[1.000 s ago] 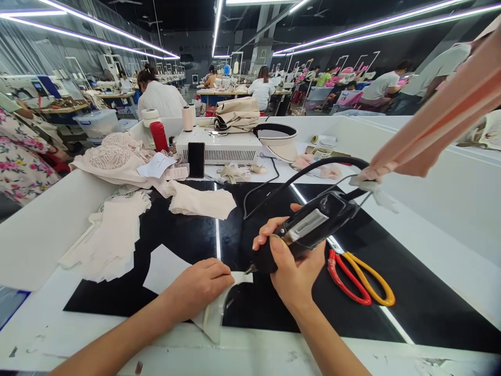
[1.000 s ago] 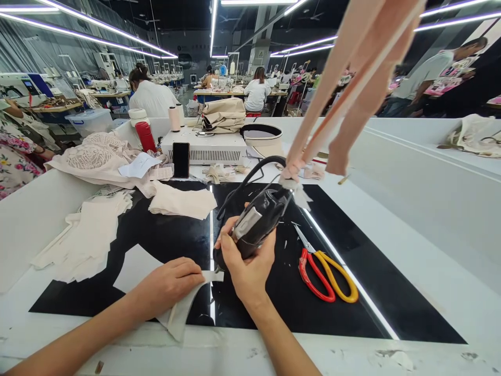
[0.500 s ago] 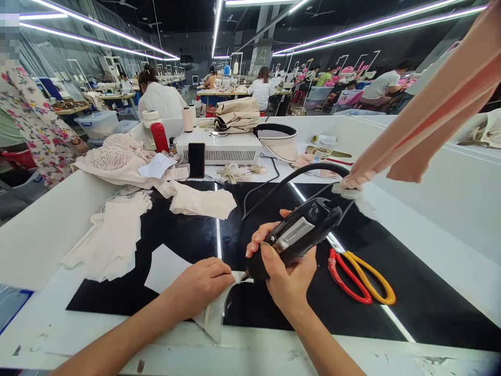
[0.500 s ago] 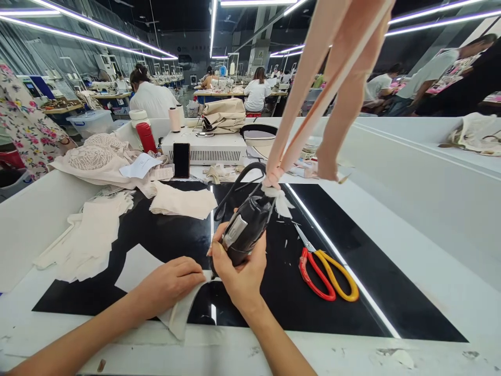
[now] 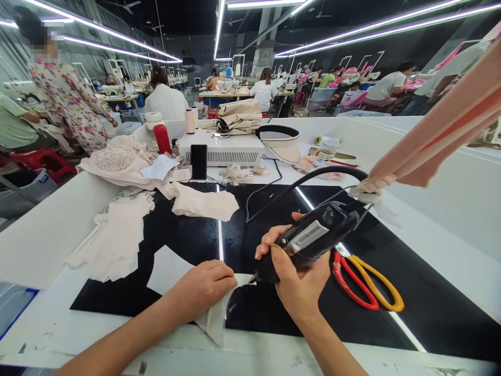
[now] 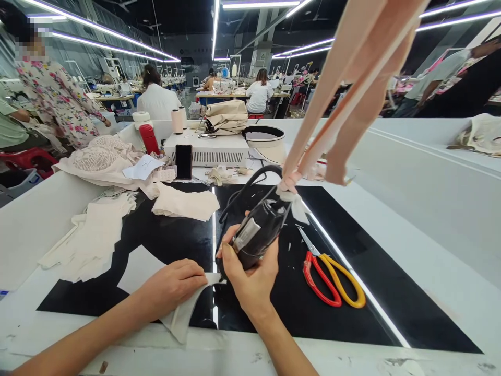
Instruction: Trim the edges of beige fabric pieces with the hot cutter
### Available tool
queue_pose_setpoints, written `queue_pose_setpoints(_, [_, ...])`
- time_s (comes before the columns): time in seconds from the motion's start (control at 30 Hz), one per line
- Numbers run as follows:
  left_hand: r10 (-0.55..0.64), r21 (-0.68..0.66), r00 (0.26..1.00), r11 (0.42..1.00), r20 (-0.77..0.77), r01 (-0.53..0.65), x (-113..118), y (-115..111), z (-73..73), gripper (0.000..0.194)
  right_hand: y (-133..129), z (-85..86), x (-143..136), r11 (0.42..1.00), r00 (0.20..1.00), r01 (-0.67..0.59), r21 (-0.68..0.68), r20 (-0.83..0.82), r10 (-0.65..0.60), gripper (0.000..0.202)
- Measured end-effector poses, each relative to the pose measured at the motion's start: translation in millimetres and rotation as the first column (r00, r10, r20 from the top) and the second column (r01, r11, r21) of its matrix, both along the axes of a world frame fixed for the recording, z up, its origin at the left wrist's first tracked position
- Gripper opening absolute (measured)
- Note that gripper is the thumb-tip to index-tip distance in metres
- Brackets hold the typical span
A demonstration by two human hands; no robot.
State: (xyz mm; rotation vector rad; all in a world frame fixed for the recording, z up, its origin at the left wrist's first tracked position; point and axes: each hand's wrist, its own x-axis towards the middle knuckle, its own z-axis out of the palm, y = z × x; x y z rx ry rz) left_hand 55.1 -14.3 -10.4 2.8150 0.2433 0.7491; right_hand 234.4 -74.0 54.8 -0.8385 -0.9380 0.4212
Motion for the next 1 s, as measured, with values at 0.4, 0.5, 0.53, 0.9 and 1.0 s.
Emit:
queue_pose_setpoints(0.4, [0.408,0.1,0.908,0.911,-0.095,-0.4,1.9,-31.2,-17.7,0.026,-3.8,-1.8,9.2,0.992,0.997,0.067,-0.104,-0.027,-0.07,0.046])
queue_pose_setpoints(0.5, [0.411,0.092,0.908,0.91,-0.08,-0.404,-1.4,-36.0,-17.1,0.028,-4.2,-1.1,4.8,0.998,0.999,0.031,-0.047,-0.013,-0.031,0.046])
queue_pose_setpoints(0.53, [0.404,0.085,0.911,0.913,-0.077,-0.398,-2.9,-36.3,-15.5,0.029,-4.6,-1.0,3.4,0.999,1.0,0.021,-0.03,-0.014,-0.022,0.046])
queue_pose_setpoints(0.9, [0.328,0.043,0.941,0.944,-0.078,-0.326,-13.4,-33.0,-9.6,0.033,-15.8,2.8,-6.2,1.0,0.999,-0.021,0.013,-0.036,0.022,0.045])
queue_pose_setpoints(1.0, [0.313,0.033,0.945,0.95,-0.09,-0.312,-14.3,-31.7,-4.4,0.031,-18.1,3.6,-8.3,1.0,0.999,-0.007,0.012,-0.04,0.007,0.045])
